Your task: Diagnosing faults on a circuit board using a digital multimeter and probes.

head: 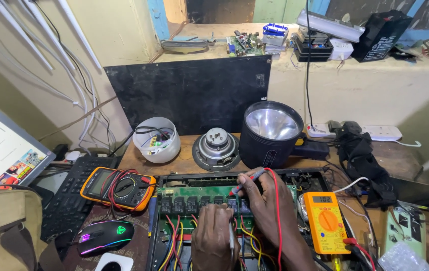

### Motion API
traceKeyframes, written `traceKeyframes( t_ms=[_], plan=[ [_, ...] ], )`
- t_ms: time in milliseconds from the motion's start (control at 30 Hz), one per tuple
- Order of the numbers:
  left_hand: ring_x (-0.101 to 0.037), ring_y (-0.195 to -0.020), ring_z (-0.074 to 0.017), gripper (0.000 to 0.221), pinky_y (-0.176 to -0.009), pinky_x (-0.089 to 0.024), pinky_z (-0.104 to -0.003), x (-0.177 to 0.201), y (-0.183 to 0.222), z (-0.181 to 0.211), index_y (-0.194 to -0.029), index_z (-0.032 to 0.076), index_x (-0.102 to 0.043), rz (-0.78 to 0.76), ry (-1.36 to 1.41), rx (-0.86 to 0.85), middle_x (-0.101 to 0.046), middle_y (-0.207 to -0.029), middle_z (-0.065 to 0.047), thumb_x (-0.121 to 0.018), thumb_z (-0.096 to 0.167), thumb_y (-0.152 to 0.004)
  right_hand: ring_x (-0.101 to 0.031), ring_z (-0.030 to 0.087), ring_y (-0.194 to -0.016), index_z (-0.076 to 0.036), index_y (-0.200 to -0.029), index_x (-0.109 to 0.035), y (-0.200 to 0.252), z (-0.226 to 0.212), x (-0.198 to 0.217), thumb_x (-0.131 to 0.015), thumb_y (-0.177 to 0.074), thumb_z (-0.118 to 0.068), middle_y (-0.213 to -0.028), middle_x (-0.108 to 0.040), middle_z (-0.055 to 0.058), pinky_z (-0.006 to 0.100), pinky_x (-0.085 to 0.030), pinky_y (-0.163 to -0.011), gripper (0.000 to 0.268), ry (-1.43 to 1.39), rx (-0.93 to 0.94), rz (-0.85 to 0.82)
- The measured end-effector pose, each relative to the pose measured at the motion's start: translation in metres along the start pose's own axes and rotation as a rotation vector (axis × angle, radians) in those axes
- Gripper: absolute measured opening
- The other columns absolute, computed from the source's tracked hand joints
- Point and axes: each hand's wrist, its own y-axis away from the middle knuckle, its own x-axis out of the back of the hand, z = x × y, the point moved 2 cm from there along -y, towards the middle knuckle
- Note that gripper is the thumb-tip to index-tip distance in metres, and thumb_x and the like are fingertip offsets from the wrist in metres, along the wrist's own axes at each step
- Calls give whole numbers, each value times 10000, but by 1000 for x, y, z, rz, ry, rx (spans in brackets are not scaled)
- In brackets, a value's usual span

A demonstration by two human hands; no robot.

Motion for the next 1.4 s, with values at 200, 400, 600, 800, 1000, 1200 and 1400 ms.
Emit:
traceKeyframes(
  t_ms=[200, 400, 600, 800, 1000, 1200, 1400],
  plan=[
    [-531, -655, -294, 222, -529, -454, -424, -12, 15, -10, -799, 81, -521, -44, -9, 39, -519, -765, -119, -510, 15, -1011, -705, 99, -783, -181, -837, -762, 0, 0, -2, -553, -956, -473, -753, -778, -51, 305, -507, -699, 378, -8, 15, 5],
    [-512, -659, -293, 222, -547, -443, -414, -8, 10, -7, -805, 69, -534, -80, -36, 33, -507, -760, -112, -501, 22, -1020, -683, 153, -967, -206, -747, -770, -3, 9, -4, -567, -951, -486, -918, -770, -39, 352, -497, -851, 402, 10, 25, 15],
    [-492, -631, -279, 220, -540, -425, -408, -7, 7, -4, -818, 73, -548, -45, -45, 10, -493, -747, -101, -480, 17, -1020, -672, 137, -1020, -197, -771, -786, -3, 11, -4, -572, -942, -485, -1024, -760, -65, 345, -487, -899, 398, 2, 10, -2],
    [-507, -644, -290, 203, -547, -437, -409, -8, 8, -4, -825, 64, -551, -44, -35, 12, -512, -762, -108, -486, -7, -1004, -666, 116, -1029, -199, -762, -806, -3, 11, -4, -569, -942, -487, -1044, -763, -95, 336, -483, -921, 415, 15, 6, -17],
    [-560, -708, -292, 177, -592, -473, -402, -5, 10, -4, -889, 89, -577, -83, 15, 68, -588, -851, -102, -482, -32, -975, -687, 135, -1024, -199, -759, -809, -3, 10, -3, -535, -953, -498, -1052, -777, -85, 348, -478, -940, 450, 30, 30, -20],
    [-733, -764, -190, 144, -699, -578, -285, 13, 17, -25, -815, 86, -659, 100, 357, 304, -738, -837, -54, -776, 153, -867, -782, 179, -888, -228, -879, -816, 1, -4, 1, -506, -932, -527, -869, -865, -66, 351, -503, -823, 435, 5, -31, -26],
    [-783, -818, -188, 159, -703, -608, -315, 26, 26, -44, -853, 121, -685, 111, 304, 484, -791, -903, -53, -821, 199, -826, -718, 92, -975, -189, -979, -779, -6, 6, -11, -552, -955, -457, -967, -820, -45, 276, -484, -906, 352, -155, -1, -15]
  ],
)
